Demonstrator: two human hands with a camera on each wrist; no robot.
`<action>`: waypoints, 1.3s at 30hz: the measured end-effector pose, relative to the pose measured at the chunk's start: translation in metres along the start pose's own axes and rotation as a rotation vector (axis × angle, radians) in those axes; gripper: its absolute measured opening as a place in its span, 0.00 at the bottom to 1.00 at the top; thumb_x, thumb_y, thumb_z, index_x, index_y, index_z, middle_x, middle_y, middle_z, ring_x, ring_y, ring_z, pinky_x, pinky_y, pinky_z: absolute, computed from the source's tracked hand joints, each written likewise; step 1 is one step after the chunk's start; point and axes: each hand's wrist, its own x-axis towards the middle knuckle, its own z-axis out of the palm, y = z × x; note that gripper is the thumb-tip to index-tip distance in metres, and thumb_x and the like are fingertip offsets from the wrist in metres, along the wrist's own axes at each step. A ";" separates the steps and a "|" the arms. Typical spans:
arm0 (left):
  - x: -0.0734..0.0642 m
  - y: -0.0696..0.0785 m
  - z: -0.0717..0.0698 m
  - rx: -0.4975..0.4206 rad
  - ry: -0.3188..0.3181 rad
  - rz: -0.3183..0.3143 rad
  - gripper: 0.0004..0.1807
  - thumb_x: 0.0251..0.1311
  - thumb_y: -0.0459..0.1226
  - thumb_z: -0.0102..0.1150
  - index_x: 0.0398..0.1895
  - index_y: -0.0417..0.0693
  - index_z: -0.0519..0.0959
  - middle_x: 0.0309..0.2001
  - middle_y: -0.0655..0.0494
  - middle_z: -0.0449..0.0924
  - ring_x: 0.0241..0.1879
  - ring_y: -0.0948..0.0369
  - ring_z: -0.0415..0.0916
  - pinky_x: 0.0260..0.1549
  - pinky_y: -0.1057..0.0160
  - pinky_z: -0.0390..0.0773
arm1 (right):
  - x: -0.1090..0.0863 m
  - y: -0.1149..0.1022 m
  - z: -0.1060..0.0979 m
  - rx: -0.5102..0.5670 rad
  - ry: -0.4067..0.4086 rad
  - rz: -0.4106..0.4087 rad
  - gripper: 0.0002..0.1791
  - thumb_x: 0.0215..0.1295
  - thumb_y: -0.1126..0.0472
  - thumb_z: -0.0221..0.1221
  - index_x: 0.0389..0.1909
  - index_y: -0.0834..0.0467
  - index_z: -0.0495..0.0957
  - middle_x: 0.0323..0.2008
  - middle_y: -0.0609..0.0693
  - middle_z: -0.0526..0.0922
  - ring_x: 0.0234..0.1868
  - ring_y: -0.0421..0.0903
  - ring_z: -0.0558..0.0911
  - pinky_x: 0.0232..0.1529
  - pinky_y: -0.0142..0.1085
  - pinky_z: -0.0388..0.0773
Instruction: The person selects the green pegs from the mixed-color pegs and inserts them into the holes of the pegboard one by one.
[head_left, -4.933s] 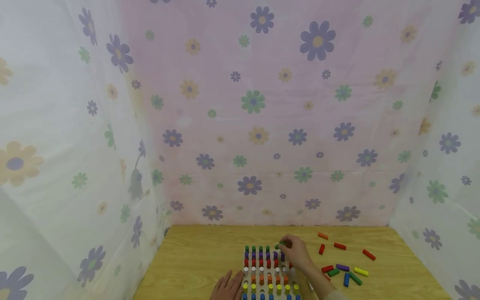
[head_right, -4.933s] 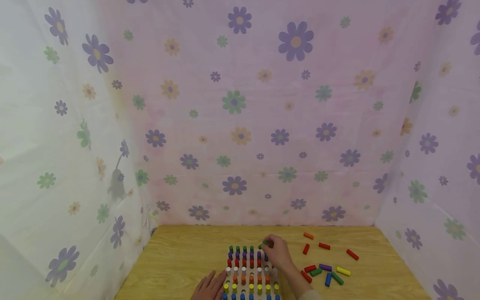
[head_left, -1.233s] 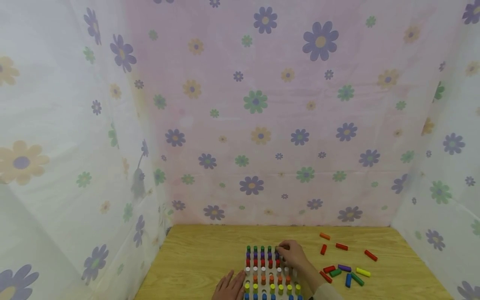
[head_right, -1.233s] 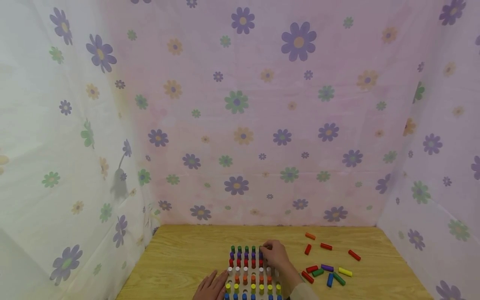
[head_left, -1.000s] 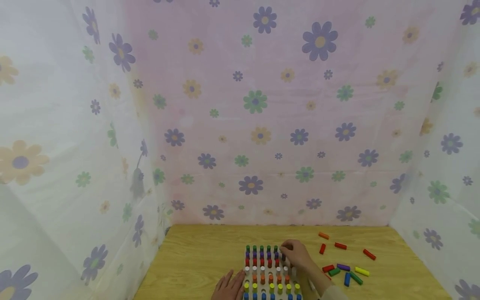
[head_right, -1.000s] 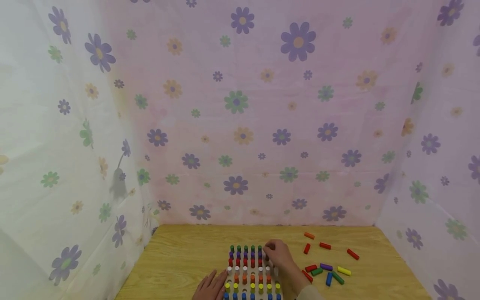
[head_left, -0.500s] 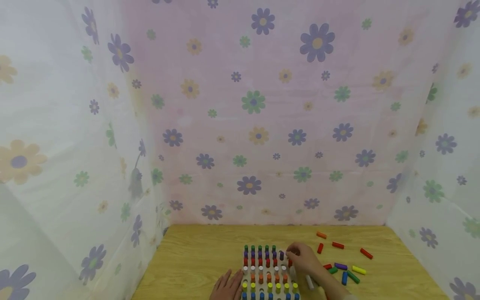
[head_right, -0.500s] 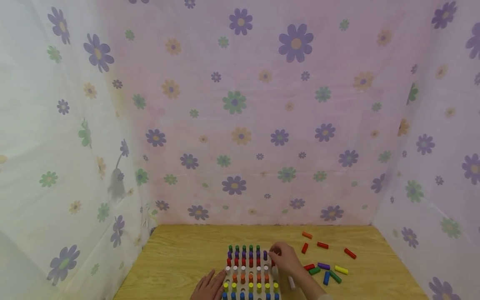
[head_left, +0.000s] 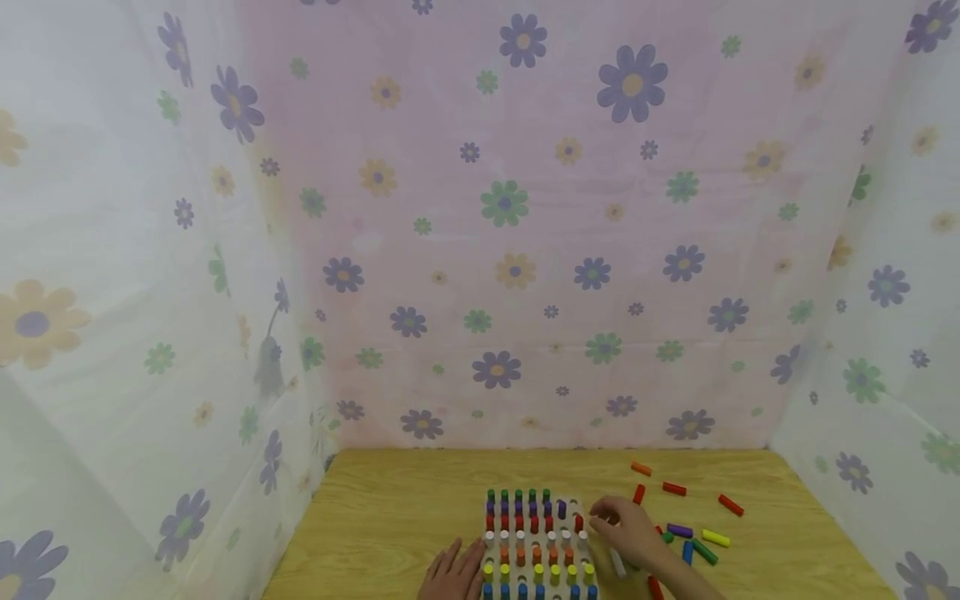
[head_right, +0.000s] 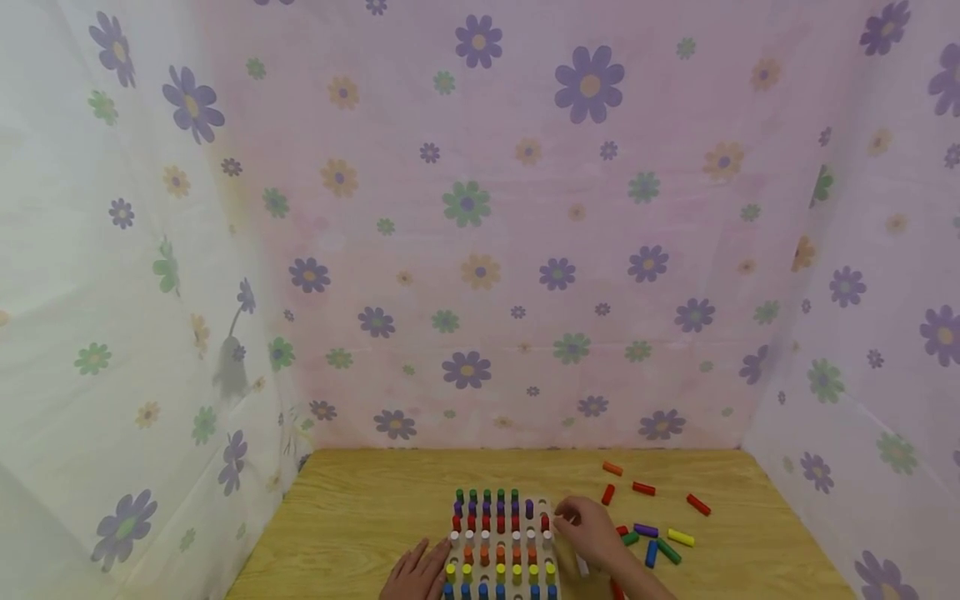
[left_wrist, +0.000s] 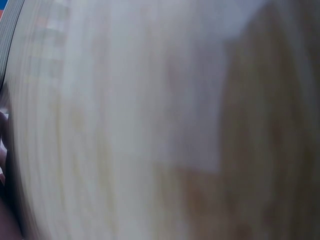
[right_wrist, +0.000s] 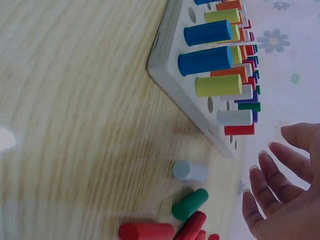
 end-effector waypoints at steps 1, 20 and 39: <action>0.000 0.000 0.000 -0.002 0.001 0.000 0.30 0.70 0.60 0.24 0.68 0.65 0.65 0.64 0.69 0.67 0.65 0.52 0.61 0.61 0.46 0.61 | -0.002 0.000 -0.001 0.000 0.001 0.004 0.11 0.65 0.57 0.57 0.40 0.62 0.79 0.34 0.47 0.80 0.33 0.43 0.76 0.30 0.34 0.75; 0.003 -0.001 0.000 0.017 0.016 0.007 0.31 0.70 0.60 0.22 0.68 0.65 0.64 0.64 0.68 0.67 0.65 0.52 0.61 0.61 0.46 0.61 | -0.042 0.018 -0.044 -0.021 0.060 0.154 0.15 0.62 0.55 0.61 0.43 0.61 0.78 0.35 0.47 0.79 0.33 0.42 0.76 0.28 0.32 0.75; 0.000 -0.001 0.002 0.018 -0.006 0.004 0.29 0.70 0.60 0.24 0.68 0.66 0.65 0.64 0.70 0.66 0.65 0.53 0.61 0.61 0.47 0.61 | -0.089 0.062 -0.081 -0.112 0.131 0.396 0.31 0.55 0.51 0.66 0.52 0.68 0.73 0.46 0.60 0.77 0.45 0.59 0.77 0.38 0.48 0.77</action>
